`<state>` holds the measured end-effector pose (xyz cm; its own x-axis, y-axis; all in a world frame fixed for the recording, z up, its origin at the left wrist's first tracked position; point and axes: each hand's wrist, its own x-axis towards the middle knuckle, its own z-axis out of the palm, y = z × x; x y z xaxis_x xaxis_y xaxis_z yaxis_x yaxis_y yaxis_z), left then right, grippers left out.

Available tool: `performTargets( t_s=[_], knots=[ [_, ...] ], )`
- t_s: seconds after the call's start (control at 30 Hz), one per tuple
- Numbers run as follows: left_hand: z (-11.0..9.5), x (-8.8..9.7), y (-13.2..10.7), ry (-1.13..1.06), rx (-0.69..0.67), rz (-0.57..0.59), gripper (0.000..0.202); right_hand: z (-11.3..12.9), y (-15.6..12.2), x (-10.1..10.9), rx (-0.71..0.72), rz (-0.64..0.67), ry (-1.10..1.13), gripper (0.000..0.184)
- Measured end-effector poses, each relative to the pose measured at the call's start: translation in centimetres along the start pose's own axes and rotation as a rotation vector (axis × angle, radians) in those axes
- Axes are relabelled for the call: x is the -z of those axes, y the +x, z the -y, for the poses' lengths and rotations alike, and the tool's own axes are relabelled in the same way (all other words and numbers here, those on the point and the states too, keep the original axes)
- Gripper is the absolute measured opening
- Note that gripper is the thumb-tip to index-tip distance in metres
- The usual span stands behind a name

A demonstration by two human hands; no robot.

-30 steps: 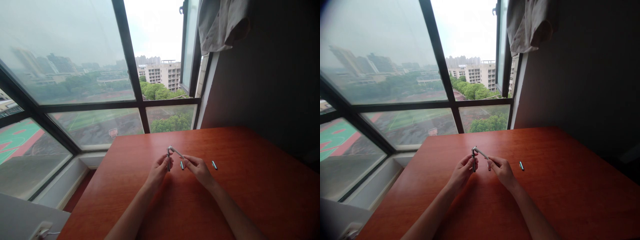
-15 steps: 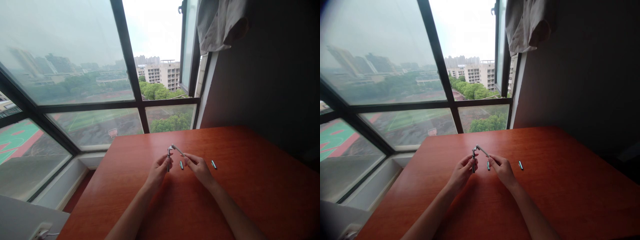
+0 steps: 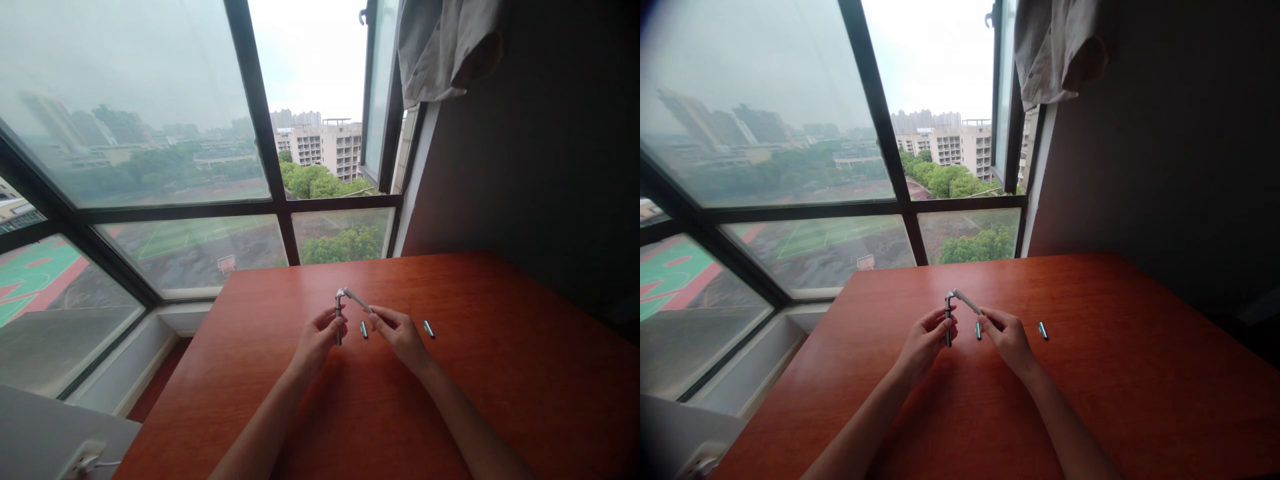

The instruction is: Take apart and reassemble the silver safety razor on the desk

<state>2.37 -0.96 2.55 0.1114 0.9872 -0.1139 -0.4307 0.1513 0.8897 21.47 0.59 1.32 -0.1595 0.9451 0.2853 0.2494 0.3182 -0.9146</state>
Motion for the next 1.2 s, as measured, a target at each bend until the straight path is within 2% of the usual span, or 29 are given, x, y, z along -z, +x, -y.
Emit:
performTargets(
  t_s=[0.27,0.47,0.73,1.2],
  knots=[
    [0.06,0.03,-0.03,0.000,0.027,-0.013,0.047,-0.66,-0.04,-0.30,0.029,-0.057,-0.036,0.041],
    [-0.15,-0.10,-0.23,0.002,0.052,0.023,0.045,-0.92,-0.01,-0.50,0.074,-0.123,-0.092,0.033],
    [-0.09,0.01,-0.12,-0.014,0.065,0.010,0.048,-0.44,-0.15,-0.43,0.096,-0.136,-0.150,0.026],
    [-0.16,0.16,-0.20,0.034,0.067,0.025,0.044,-0.41,-0.11,-0.36,0.090,-0.152,-0.145,0.027]
  ],
)
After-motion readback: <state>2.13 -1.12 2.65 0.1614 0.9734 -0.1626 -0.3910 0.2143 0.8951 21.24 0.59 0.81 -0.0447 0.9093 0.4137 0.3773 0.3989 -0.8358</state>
